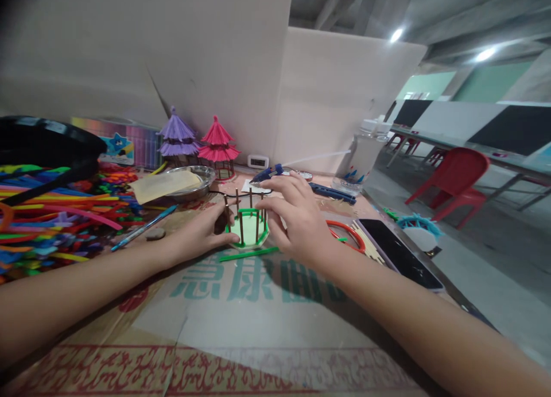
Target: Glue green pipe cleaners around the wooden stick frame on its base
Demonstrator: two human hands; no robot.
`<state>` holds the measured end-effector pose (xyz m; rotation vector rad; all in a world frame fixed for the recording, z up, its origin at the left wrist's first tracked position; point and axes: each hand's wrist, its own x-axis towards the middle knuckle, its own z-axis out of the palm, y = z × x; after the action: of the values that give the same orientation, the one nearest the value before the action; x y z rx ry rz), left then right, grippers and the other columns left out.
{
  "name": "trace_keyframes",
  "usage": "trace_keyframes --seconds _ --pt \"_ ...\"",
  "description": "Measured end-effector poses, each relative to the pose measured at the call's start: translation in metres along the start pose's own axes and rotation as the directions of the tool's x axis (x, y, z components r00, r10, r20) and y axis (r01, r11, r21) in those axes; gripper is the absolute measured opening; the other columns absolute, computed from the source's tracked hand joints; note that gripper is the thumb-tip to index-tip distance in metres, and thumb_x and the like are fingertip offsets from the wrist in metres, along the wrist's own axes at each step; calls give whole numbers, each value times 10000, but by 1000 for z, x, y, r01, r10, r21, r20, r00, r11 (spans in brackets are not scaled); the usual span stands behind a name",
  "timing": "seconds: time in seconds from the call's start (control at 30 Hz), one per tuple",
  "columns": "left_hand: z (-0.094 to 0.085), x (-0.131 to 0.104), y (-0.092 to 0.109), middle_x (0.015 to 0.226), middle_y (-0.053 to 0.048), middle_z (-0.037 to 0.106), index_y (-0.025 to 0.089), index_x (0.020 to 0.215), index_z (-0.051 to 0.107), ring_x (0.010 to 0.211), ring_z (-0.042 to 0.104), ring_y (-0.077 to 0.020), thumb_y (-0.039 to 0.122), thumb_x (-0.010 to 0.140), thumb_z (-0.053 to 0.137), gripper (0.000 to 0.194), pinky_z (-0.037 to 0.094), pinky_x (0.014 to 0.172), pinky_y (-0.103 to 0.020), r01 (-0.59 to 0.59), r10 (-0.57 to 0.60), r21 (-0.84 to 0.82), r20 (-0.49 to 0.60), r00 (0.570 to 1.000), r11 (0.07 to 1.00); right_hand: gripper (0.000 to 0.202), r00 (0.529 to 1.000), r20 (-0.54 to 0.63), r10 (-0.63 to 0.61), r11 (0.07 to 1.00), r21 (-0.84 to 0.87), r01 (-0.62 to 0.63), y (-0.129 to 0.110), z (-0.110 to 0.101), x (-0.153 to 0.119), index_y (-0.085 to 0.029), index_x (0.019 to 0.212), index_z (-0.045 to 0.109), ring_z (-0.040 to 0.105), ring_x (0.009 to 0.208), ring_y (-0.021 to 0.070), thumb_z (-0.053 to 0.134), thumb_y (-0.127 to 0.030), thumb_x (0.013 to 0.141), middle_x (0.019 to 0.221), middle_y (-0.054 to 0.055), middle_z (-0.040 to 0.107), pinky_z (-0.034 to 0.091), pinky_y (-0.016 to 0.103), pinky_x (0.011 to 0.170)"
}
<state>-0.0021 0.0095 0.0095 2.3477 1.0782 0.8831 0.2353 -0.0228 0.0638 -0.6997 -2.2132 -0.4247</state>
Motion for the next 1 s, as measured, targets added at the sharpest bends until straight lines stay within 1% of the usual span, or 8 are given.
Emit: trace_keyframes --seconds 0.13,0.3,0.47,0.6,0.77,0.87,1.0 --pt "0 0 0 1032 -48 632 201 1289 515 927 608 -237 326 809 725 539 499 846 -349 11 -11 5 10 1000 1000 253 1000 -1 1 1000 -19 -1 0 2 0 -214 994 674 581 1167 258 514 -73 859 1201 101 655 349 566 1109" --pt "1 -1 -1 1082 -59 626 198 1301 499 968 597 -239 313 812 717 547 500 859 -352 8 -8 -6 8 1000 1000 244 1000 0 -24 999 -34 24 -1 2 -1 -198 974 688 576 1174 270 518 -71 853 1190 114 669 345 583 1106" --pt "1 0 -2 1071 -70 633 193 1295 498 972 605 -249 331 815 720 546 506 857 -365 -2 3 -18 5 1000 1000 251 1000 -9 -5 1000 -28 5 -2 1 -1 -218 990 678 584 1163 260 507 -83 866 1178 99 678 360 581 1100" --pt "1 0 -4 1069 -67 628 212 1330 473 992 603 -258 348 818 720 585 506 878 -378 -20 20 -12 3 1000 1000 251 1000 6 18 999 -26 -18 -3 0 0 -243 984 675 589 1171 258 507 -98 866 1186 81 677 341 589 1118" --pt "1 0 -2 1081 -68 631 211 1331 472 1007 600 -260 323 817 715 579 507 890 -383 -32 32 -28 3 999 999 250 1000 12 1 1000 -17 -1 -3 0 0 -240 972 677 584 1164 258 503 -99 862 1164 79 679 346 583 1119" --pt "1 0 0 1105 -78 630 200 1330 473 1023 598 -266 309 813 722 584 504 907 -393 -19 20 -31 5 1000 999 282 1000 13 1 1000 -9 -1 -4 1 0 -232 1054 657 578 1178 248 500 -88 868 1192 84 669 334 564 1135" --pt "1 0 -1 1125 -84 631 190 1329 472 1033 602 -264 296 810 729 589 502 920 -400 -29 29 -40 0 1000 999 400 997 78 5 1000 2 -6 -7 1 -1 -245 1219 598 525 1271 251 502 -79 867 1317 92 609 285 574 1165"
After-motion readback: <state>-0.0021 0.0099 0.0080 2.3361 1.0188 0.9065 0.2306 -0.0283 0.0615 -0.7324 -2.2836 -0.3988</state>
